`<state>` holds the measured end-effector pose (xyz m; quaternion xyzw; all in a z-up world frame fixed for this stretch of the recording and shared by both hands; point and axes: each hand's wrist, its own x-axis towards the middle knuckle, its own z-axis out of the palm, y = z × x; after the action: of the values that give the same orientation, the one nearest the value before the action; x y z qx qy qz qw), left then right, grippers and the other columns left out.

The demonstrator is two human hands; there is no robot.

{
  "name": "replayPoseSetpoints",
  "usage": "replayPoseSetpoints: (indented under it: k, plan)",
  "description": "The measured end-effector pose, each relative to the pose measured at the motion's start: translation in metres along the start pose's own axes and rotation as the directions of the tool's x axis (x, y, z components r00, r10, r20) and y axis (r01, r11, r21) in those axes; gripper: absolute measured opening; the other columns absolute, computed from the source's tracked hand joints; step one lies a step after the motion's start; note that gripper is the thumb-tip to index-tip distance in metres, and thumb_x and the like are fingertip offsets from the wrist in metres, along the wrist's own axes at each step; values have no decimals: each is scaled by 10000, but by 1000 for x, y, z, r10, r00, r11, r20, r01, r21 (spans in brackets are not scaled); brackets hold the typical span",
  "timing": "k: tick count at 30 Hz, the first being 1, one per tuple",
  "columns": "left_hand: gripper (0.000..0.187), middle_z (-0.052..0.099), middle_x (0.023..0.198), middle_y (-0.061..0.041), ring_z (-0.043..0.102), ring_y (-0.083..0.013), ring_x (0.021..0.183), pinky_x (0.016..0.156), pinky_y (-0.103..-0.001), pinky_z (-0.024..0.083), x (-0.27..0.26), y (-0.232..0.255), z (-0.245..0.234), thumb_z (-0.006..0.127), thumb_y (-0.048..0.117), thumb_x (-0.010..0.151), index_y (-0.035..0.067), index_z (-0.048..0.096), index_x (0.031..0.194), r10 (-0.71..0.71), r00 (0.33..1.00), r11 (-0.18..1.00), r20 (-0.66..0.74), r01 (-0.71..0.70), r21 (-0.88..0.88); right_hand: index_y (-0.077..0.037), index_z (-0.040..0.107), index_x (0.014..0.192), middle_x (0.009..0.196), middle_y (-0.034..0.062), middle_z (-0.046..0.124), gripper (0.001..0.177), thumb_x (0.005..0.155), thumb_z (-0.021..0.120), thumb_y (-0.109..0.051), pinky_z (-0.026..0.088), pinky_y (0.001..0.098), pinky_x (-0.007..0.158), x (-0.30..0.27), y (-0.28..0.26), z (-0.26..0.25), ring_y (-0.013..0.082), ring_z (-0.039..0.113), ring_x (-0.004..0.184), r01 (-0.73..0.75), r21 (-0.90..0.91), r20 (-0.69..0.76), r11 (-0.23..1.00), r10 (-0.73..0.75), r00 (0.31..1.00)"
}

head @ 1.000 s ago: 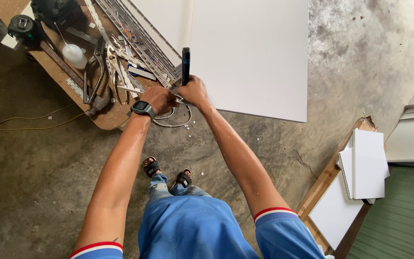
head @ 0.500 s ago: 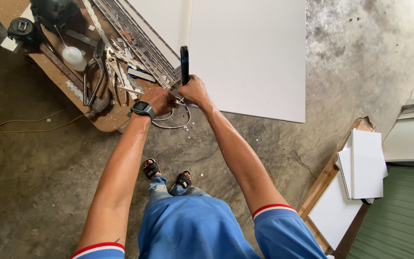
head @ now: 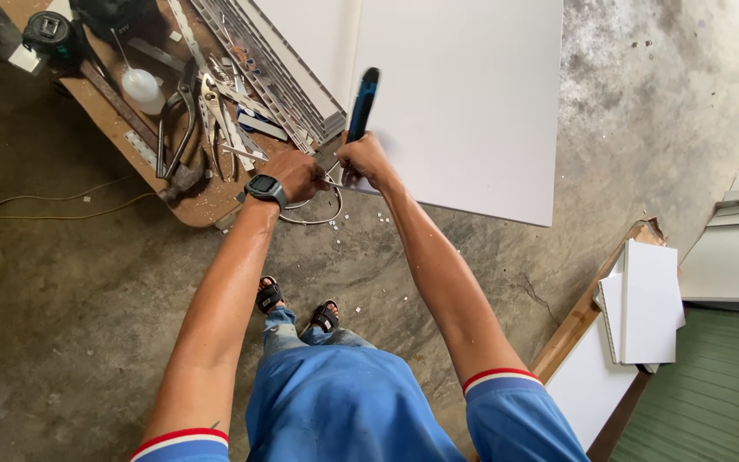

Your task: Measure and cut white melamine boards using a utility knife and other workshop tools.

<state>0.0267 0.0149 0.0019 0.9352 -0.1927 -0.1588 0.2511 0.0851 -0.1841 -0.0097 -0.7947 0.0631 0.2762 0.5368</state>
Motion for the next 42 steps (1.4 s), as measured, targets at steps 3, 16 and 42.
replayPoseSetpoints:
  k: [3, 16, 42]
  plan:
    - [145, 774, 906, -36, 707, -260, 794, 691, -411, 554, -2, -3, -2, 750, 251, 898, 285, 814, 1024, -15, 999, 1000, 34, 14, 9, -15, 587, 657, 522, 47, 560, 126, 766, 641, 18, 426, 304, 327, -7, -8, 5, 141, 523, 370, 41, 101, -70, 994, -34, 997]
    - [163, 750, 819, -30, 682, -236, 731, 664, -404, 541, 3, 0, 1, 717, 377, 936, 251, 818, 959, -28, 996, 998, 81, 23, 58, 27, 698, 827, 631, 92, 658, 123, 734, 677, -51, 509, 285, 502, -11, -8, 23, 151, 628, 527, 78, -451, -185, 889, -179, 966]
    - [176, 767, 824, -40, 693, -240, 725, 683, -404, 561, 3, -5, 9, 748, 381, 902, 235, 813, 976, -4, 1000, 998, -2, 4, 58, -28, 716, 842, 689, 142, 717, 158, 740, 621, -102, 582, 381, 571, -23, -33, 22, 221, 690, 556, 0, -295, -215, 955, -67, 974]
